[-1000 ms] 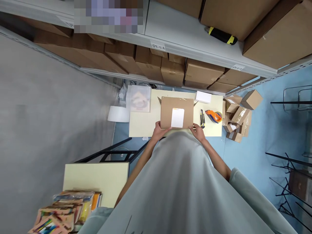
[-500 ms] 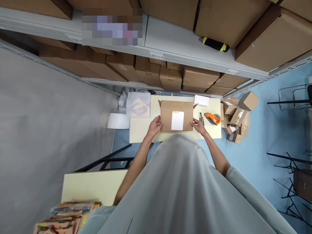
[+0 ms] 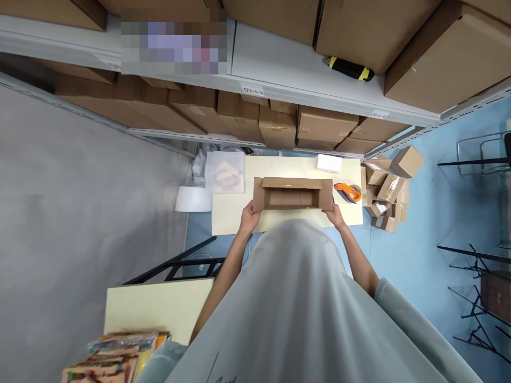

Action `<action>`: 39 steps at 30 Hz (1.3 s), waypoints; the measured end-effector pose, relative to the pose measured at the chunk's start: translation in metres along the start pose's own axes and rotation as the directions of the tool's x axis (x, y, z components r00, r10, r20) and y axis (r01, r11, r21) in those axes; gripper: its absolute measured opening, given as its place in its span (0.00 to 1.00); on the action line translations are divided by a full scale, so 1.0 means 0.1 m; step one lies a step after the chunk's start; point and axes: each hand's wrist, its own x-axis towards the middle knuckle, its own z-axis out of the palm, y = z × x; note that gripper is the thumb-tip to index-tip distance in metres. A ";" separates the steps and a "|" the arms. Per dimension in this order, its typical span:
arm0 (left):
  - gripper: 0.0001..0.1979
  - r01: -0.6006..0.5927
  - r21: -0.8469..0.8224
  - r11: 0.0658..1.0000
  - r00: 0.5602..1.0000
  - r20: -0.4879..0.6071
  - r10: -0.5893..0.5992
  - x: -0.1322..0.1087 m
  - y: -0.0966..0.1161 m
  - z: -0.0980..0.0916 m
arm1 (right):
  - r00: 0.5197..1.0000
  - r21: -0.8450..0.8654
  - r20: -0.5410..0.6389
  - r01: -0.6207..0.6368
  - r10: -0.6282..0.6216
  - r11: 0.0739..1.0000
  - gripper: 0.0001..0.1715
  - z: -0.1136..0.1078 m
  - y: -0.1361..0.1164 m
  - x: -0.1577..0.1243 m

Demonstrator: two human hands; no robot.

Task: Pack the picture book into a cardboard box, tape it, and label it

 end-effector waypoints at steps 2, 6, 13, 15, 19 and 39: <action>0.16 -0.034 -0.039 0.999 0.997 -0.065 0.031 -0.07 0.07 -0.11 | 0.995 -0.017 -0.098 0.019 -0.020 1.000 0.31 -0.18 -0.09 -0.05; 0.21 -0.216 0.071 0.974 0.950 -0.213 0.227 -0.24 0.39 -0.33 | 0.911 -0.105 -0.370 0.154 -0.183 0.982 0.33 -0.47 -0.47 -0.22; 0.17 -0.427 0.455 0.782 0.874 -0.014 0.485 -0.32 0.82 -0.24 | 0.927 -0.272 -0.100 0.325 -0.363 0.906 0.21 -0.27 -0.96 -0.28; 0.18 -0.423 0.504 0.753 0.879 0.026 0.476 -0.27 0.76 -0.21 | 0.948 -0.369 -0.035 0.283 -0.317 0.885 0.20 -0.20 -0.90 -0.23; 0.27 -0.325 0.462 0.825 0.941 0.068 0.333 -0.17 0.48 -0.24 | 0.988 -0.450 -0.011 0.134 -0.156 0.883 0.24 -0.15 -0.66 -0.14; 0.66 -0.349 0.414 0.841 0.935 0.211 0.284 -0.04 -0.20 0.12 | 0.911 -0.394 0.043 0.392 -0.409 0.831 0.27 -0.03 -0.61 0.66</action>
